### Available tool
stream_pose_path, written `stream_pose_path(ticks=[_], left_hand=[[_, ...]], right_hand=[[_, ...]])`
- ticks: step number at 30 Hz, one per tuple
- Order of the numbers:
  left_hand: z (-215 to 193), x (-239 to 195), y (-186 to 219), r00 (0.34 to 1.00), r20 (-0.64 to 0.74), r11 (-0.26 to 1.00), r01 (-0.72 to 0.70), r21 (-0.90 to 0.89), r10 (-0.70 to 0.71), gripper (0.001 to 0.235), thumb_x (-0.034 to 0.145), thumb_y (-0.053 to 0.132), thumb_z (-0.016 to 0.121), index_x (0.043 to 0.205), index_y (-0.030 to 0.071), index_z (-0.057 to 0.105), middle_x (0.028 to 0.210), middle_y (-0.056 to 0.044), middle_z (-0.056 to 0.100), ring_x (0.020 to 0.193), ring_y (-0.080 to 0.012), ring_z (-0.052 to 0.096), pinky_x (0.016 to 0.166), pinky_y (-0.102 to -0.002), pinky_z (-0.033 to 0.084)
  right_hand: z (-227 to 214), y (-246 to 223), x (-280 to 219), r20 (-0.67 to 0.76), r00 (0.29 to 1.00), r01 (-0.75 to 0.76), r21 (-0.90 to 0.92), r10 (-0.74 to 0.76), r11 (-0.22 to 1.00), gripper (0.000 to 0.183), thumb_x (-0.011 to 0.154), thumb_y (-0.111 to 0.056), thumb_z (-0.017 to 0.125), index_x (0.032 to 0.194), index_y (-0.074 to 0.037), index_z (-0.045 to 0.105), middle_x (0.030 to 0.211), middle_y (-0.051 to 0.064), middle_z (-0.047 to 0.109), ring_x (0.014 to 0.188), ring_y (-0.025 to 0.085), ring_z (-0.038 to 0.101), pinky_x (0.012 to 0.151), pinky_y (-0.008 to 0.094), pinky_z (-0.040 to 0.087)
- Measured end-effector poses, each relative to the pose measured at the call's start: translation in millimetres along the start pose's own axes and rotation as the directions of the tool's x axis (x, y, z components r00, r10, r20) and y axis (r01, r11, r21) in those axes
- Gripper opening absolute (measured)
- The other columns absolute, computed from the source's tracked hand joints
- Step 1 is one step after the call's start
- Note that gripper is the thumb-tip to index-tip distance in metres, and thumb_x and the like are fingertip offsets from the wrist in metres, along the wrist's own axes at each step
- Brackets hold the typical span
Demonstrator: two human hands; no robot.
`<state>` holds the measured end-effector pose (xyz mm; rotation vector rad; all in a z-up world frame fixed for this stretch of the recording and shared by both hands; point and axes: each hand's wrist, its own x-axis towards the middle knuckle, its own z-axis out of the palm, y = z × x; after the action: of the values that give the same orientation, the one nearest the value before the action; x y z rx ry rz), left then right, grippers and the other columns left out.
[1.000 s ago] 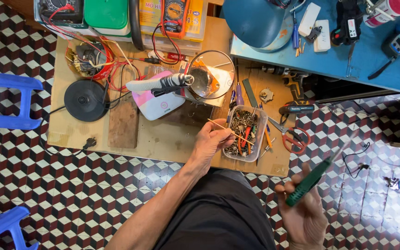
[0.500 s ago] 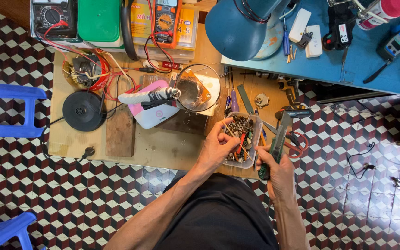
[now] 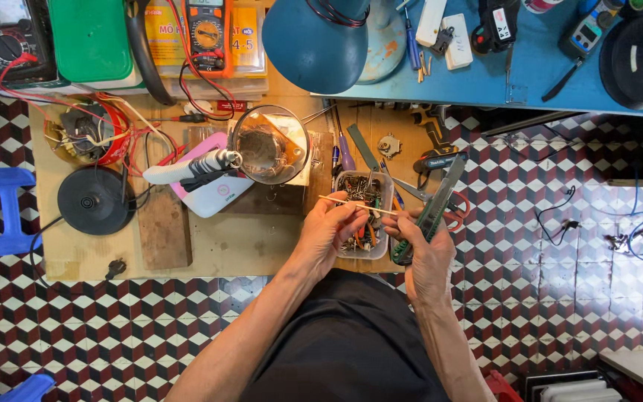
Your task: The person files a small metal piece using a metal file, repeatedly rubbing the file along its edges. The person holds the piece with both hands and rotates it to access different sides while working at a cluttered electronics workbench.
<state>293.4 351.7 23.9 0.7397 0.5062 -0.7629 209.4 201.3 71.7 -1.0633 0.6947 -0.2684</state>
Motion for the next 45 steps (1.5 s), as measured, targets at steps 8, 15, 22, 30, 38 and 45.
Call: stream_pose_path(ticks=[8, 15, 22, 30, 38, 45], left_hand=[[-16.4, 7.4, -6.5, 0.999, 0.004, 0.985, 0.047, -0.164, -0.047, 0.029, 0.097, 0.007, 0.063, 0.121, -0.003, 0.050, 0.105, -0.018, 0.069, 0.097, -0.0222, 0.073, 0.087, -0.032, 0.058], [-24.6, 9.1, -9.7, 0.995, -0.048, 0.976, 0.075, -0.206, -0.086, 0.015, 0.098, 0.008, 0.064, 0.108, -0.002, 0.061, 0.099, -0.015, 0.071, 0.093, -0.0206, 0.074, 0.085, -0.031, 0.058], [-26.9, 8.3, -6.6, 0.997, -0.037, 0.974, 0.062, -0.219, -0.071, 0.015, 0.097, 0.008, 0.065, 0.106, -0.003, 0.061, 0.100, -0.015, 0.071, 0.093, -0.0206, 0.074, 0.085, -0.032, 0.059], [-26.6, 2.9, -2.2, 0.998, -0.053, 0.989, 0.009, -0.145, -0.017, 0.020, 0.096, 0.010, 0.067, 0.109, -0.004, 0.060, 0.104, -0.017, 0.071, 0.093, -0.0193, 0.073, 0.085, -0.029, 0.058], [-26.1, -42.0, 24.3, 0.909, -0.075, 0.756, -0.292, 0.585, 0.409, 0.027, 0.097, 0.019, 0.067, 0.116, 0.000, 0.061, 0.110, -0.013, 0.071, 0.103, -0.0217, 0.070, 0.093, -0.033, 0.058], [-2.2, -49.6, 36.7, 0.747, 0.474, -0.131, -0.472, 0.872, 0.467, 0.022, 0.097, 0.020, 0.069, 0.113, 0.005, 0.073, 0.102, -0.011, 0.074, 0.092, -0.0287, 0.069, 0.081, -0.036, 0.051]], right_hand=[[12.6, 1.6, 7.8, 0.017, 1.000, 0.015, -0.019, -0.015, 1.000, 0.023, 0.094, -0.002, 0.067, 0.114, 0.002, 0.057, 0.106, 0.016, 0.071, 0.096, 0.023, 0.075, 0.088, 0.034, 0.061], [17.0, 6.2, 16.7, 0.030, 0.998, 0.055, -0.080, -0.053, 0.995, 0.022, 0.095, -0.003, 0.068, 0.114, 0.001, 0.057, 0.100, 0.015, 0.070, 0.093, 0.023, 0.075, 0.087, 0.035, 0.062], [20.5, 9.3, 21.5, 0.038, 0.997, 0.066, -0.070, -0.064, 0.995, 0.023, 0.095, -0.005, 0.069, 0.114, 0.001, 0.057, 0.100, 0.013, 0.070, 0.092, 0.021, 0.074, 0.085, 0.034, 0.062], [19.1, 22.6, 28.7, 0.045, 0.998, 0.051, -0.043, -0.049, 0.998, 0.024, 0.096, -0.004, 0.070, 0.115, 0.003, 0.058, 0.099, 0.011, 0.068, 0.088, 0.017, 0.072, 0.081, 0.031, 0.061], [17.6, 24.6, 45.6, 0.076, 0.997, -0.007, -0.067, 0.012, 0.998, 0.025, 0.095, -0.004, 0.070, 0.115, 0.003, 0.058, 0.092, 0.009, 0.067, 0.079, 0.013, 0.068, 0.072, 0.026, 0.057], [24.8, 16.7, 46.0, 0.115, 0.986, -0.094, -0.199, 0.119, 0.976, 0.023, 0.094, -0.005, 0.069, 0.113, 0.001, 0.060, 0.086, 0.008, 0.069, 0.071, 0.011, 0.067, 0.062, 0.022, 0.055]])
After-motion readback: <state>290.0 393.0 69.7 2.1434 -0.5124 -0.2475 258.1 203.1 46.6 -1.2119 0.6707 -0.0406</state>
